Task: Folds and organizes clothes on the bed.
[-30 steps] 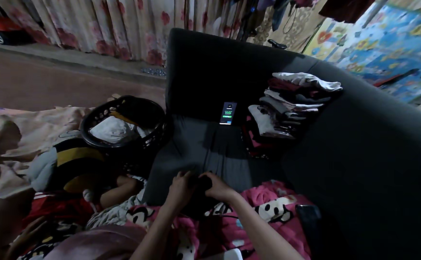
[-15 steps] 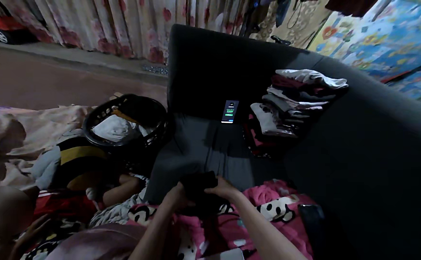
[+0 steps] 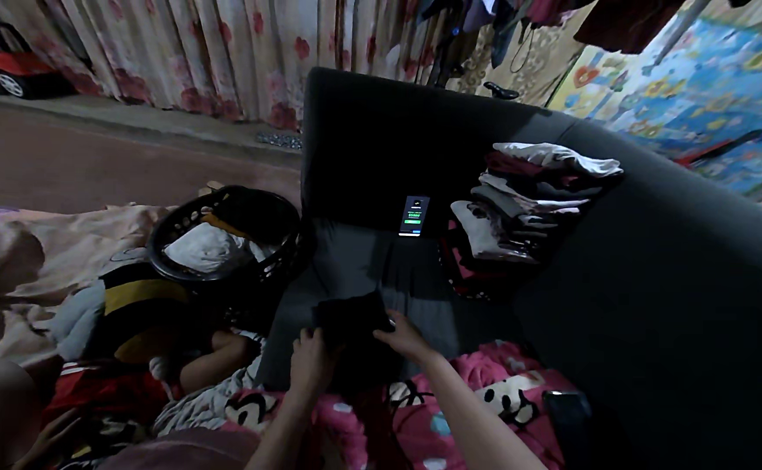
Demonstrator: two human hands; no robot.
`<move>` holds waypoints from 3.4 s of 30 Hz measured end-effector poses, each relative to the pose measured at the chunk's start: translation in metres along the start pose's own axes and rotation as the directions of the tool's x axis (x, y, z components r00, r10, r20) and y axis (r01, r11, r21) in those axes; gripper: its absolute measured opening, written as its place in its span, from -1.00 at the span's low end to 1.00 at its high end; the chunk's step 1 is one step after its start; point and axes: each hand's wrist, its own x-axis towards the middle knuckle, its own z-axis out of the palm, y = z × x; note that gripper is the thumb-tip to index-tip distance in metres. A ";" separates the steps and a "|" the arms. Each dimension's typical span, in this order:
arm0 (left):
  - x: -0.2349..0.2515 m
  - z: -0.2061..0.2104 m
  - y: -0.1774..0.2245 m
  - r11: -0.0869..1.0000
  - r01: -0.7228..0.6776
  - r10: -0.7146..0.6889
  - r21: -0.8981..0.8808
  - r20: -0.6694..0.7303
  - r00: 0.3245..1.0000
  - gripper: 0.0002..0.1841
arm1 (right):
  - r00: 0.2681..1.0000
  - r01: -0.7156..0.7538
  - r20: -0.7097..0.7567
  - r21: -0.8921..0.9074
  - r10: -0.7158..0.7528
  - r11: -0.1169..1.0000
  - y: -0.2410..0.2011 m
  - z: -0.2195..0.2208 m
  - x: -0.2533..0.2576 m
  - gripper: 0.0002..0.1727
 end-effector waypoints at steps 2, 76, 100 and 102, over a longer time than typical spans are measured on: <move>-0.002 -0.001 0.002 0.999 -0.027 0.026 0.024 0.007 1.000 -0.44 | 1.000 -0.009 0.011 -0.031 0.009 0.999 -0.006 -0.004 -0.008 -0.11; 0.021 0.022 -0.009 0.927 0.134 -0.105 -0.350 0.102 0.989 -0.54 | 0.479 0.043 -0.511 -0.799 -0.714 0.600 -0.103 -0.300 -0.012 -0.54; 0.024 0.025 -0.013 0.789 0.130 -0.026 -0.601 0.179 0.983 -0.54 | 0.439 -0.029 -0.873 -0.250 -0.213 0.968 -0.084 -0.395 -0.029 -0.33; 0.024 0.025 -0.013 0.784 0.128 -0.021 -0.607 0.180 0.983 -0.55 | 0.384 0.002 -0.889 -0.268 -0.248 0.963 -0.084 -0.401 -0.038 -0.35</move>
